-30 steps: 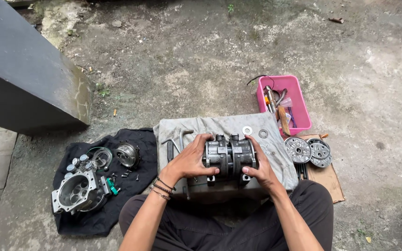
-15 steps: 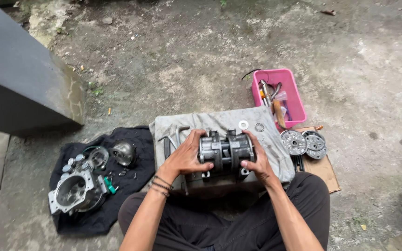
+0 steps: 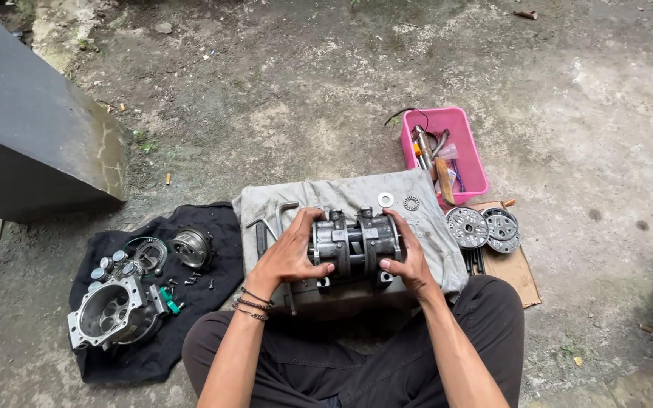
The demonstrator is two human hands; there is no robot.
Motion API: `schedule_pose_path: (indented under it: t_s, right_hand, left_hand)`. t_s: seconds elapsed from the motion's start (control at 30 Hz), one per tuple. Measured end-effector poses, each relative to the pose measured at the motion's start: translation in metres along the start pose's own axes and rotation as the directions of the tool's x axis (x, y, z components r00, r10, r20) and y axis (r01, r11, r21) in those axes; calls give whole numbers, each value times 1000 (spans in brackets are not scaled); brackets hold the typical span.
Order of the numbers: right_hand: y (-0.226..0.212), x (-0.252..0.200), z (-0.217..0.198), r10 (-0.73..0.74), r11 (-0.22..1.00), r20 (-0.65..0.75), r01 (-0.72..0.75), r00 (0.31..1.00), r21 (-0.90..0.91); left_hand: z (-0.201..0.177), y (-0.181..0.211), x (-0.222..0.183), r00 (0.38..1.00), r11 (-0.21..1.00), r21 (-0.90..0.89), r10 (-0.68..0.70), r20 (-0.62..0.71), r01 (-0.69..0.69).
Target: Disassembling an automotive AC compressor by prying the housing apart and removing the internal piston assembly
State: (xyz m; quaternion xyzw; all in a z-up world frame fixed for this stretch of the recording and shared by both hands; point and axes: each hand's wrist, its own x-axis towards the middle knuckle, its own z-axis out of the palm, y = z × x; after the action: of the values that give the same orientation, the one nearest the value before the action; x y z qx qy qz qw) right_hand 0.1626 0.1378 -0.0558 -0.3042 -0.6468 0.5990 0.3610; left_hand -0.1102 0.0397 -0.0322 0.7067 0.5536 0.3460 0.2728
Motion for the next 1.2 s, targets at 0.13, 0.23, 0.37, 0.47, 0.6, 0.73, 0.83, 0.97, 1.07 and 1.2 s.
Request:
schedule_pose_path:
  t_s: [0.13, 0.23, 0.37, 0.47, 0.6, 0.73, 0.83, 0.97, 1.07, 1.2]
  right_hand:
    - [0, -2, 1, 5, 1000, -2, -5, 1000, 20]
    - [-1, 0, -1, -2, 1000, 8, 2, 1000, -2]
    - [6, -1, -2, -14, 1000, 7, 14, 1000, -27]
    - [5, -4, 1, -2, 999, -1, 2, 1000, -32]
    - [6, -2, 4, 2, 1000, -39, -4, 999, -29]
    - [8, -2, 14, 22, 998, -105, -16, 994, 54]
    - [3, -4, 25, 31, 989, -189, -3, 981, 146]
    - [10, -1, 34, 77, 944, -282, 21, 956, 329]
    - [-11, -1, 45, 159, 909, -295, -23, 942, 417]
    - [-14, 0, 50, 315, 806, -293, -92, 903, 585]
  left_hand:
    - [-3, 7, 5, 997, 997, -23, -77, 3, 77]
    - [-1, 5, 5, 997, 996, -41, -79, -14, 79]
    - [-2, 8, 2, 996, 996, -49, -82, -28, 80]
    - [0, 4, 0, 996, 996, -29, -85, -30, 84]
    - [4, -1, 4, 996, 996, -10, -88, -33, 87]
    - [-11, 24, 12, 998, 998, 41, -52, -35, 53]
    - [-23, 48, 20, 999, 990, 138, -39, -17, 41]
    - [-38, 83, 34, 979, 943, 285, -195, 55, 172]
    - [-42, 103, 47, 963, 887, 412, -261, 71, 211]
    - [-44, 113, 66, 942, 832, 513, -313, 122, 210]
